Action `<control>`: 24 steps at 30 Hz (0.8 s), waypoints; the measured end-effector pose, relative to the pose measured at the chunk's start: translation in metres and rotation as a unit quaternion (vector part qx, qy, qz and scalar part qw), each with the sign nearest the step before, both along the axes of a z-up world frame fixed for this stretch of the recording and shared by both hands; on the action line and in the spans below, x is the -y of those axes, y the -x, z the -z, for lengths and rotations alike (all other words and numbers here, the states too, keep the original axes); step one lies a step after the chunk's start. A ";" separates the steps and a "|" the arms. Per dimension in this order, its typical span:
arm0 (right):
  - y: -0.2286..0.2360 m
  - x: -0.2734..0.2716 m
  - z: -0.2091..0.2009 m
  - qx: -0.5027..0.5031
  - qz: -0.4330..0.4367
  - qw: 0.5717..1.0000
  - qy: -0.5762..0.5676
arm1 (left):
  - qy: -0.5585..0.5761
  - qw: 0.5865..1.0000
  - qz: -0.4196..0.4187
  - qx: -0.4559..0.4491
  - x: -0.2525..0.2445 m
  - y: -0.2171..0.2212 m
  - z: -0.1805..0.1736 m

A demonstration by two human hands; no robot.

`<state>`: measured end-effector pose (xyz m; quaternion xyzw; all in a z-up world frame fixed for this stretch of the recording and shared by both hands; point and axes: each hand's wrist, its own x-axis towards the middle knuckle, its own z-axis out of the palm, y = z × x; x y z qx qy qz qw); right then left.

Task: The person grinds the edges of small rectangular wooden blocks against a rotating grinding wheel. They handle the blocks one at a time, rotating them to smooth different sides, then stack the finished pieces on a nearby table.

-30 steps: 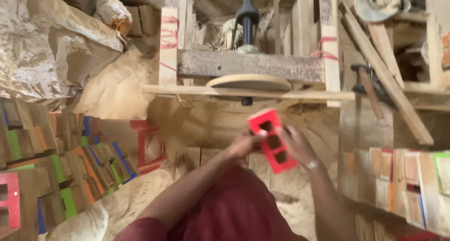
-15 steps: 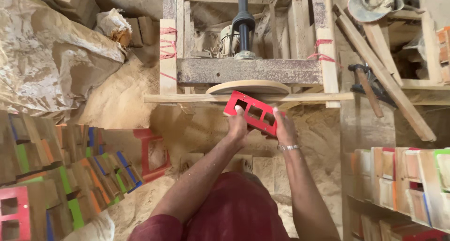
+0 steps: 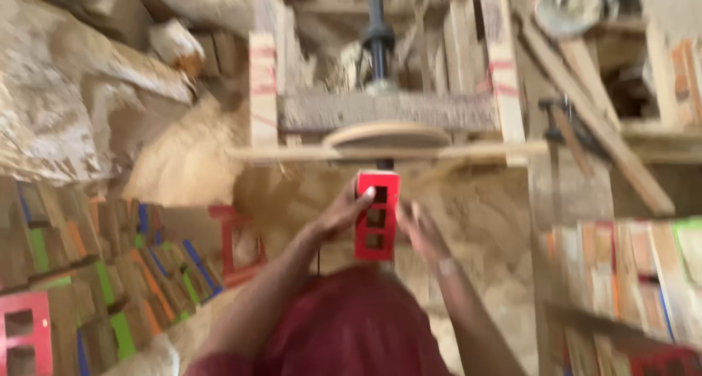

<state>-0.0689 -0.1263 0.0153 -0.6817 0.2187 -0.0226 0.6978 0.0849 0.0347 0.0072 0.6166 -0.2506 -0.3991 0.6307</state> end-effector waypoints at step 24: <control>-0.113 -0.021 0.039 -0.035 0.255 0.957 -0.134 | -0.081 0.896 -0.283 -0.333 -0.047 -0.028 0.030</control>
